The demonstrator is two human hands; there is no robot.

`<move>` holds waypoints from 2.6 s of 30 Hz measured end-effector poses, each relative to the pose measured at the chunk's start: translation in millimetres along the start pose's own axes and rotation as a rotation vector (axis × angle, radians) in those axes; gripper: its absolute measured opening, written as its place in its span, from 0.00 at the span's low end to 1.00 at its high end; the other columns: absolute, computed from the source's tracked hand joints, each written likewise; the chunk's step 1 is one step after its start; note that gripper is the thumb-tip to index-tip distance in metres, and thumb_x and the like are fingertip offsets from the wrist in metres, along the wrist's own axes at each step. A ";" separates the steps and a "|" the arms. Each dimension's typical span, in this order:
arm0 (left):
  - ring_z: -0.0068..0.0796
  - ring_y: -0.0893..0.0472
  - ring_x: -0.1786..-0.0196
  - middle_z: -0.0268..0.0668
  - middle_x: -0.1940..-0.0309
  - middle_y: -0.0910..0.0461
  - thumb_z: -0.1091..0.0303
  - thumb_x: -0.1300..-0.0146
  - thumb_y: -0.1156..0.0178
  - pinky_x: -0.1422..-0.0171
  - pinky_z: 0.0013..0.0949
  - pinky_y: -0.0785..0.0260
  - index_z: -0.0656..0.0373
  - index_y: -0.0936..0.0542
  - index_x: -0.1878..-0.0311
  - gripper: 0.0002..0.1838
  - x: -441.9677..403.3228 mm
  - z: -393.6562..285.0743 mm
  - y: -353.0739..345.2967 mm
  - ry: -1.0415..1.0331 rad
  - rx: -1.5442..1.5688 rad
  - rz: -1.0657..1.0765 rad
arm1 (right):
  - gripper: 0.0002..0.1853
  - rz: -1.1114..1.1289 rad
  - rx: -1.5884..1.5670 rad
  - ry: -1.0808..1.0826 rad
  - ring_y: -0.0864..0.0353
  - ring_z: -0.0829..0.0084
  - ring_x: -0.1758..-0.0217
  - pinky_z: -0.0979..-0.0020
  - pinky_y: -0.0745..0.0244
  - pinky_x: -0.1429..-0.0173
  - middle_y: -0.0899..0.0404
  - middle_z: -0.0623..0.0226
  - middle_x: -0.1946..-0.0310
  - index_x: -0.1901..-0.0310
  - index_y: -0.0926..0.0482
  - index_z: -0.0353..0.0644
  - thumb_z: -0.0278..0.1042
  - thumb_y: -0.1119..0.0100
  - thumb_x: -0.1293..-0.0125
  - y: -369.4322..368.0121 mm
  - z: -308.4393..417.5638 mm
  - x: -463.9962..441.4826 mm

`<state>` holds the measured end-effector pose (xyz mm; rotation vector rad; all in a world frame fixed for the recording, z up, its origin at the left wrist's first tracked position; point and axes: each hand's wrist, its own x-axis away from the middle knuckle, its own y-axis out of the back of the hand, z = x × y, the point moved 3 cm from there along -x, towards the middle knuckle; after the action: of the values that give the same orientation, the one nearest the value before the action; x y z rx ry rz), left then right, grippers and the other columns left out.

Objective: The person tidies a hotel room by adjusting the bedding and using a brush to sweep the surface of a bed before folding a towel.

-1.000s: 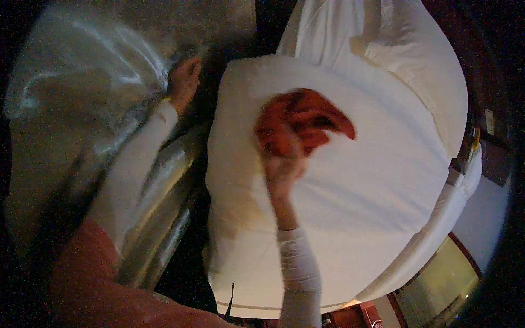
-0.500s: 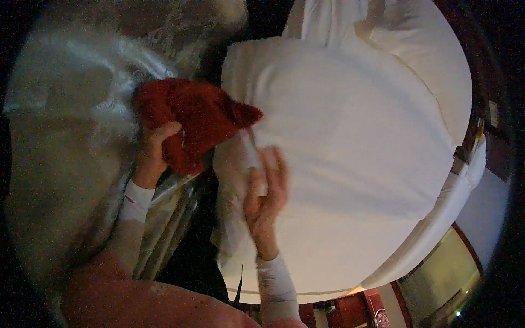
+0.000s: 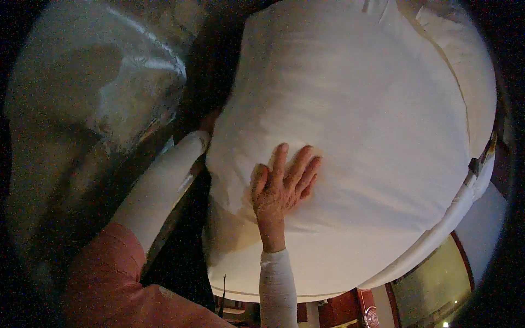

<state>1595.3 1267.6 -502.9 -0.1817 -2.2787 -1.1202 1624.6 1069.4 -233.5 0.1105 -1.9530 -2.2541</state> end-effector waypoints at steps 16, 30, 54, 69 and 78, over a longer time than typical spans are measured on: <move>0.51 0.33 0.37 0.49 0.38 0.34 0.80 0.55 0.37 0.33 0.41 0.40 0.50 0.31 0.36 0.38 226.9 -95.8 163.7 -0.315 0.203 -0.797 | 0.20 0.376 -0.887 0.255 0.23 0.63 0.56 0.62 0.30 0.55 0.21 0.60 0.60 0.53 0.22 0.41 0.21 0.39 0.51 5.7 111.1 249.0; 0.44 0.24 0.53 0.47 0.52 0.24 0.68 0.42 0.42 0.49 0.42 0.30 0.53 0.23 0.45 0.19 263.9 116.2 -95.1 0.193 -0.025 -0.008 | 0.09 0.116 -0.634 -0.542 0.17 0.68 0.64 0.71 0.23 0.57 0.17 0.58 0.67 0.56 0.21 0.35 0.19 0.46 0.37 59.6 -0.1 453.0; 0.48 0.22 0.50 0.47 0.50 0.22 0.55 0.34 0.51 0.44 0.47 0.32 0.58 0.25 0.45 0.21 425.7 126.7 -82.7 0.125 -0.027 -0.245 | 0.10 0.213 -0.810 -0.742 0.16 0.70 0.63 0.70 0.22 0.60 0.17 0.58 0.67 0.54 0.21 0.36 0.20 0.45 0.36 122.1 -29.8 521.1; 0.41 0.25 0.50 0.39 0.47 0.26 0.63 0.40 0.45 0.46 0.41 0.31 0.58 0.28 0.42 0.22 474.6 135.9 -122.0 0.148 -0.110 0.124 | 0.09 0.158 -1.026 -0.831 0.19 0.75 0.59 0.74 0.27 0.55 0.16 0.63 0.65 0.54 0.21 0.36 0.25 0.46 0.34 136.9 -49.8 634.0; 0.40 0.22 0.50 0.43 0.51 0.22 0.69 0.50 0.36 0.44 0.37 0.31 0.61 0.25 0.48 0.23 716.8 -171.9 69.9 -0.567 0.267 0.024 | 0.42 0.105 -2.384 -0.665 0.35 0.60 0.35 0.63 0.34 0.36 0.38 0.55 0.36 0.31 0.46 0.40 0.45 0.35 0.43 197.0 2.2 604.5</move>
<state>1110.6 1088.1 27.3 -0.4672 -2.8855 -0.8050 1042.6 944.1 -10.2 -0.9137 1.4897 -2.7925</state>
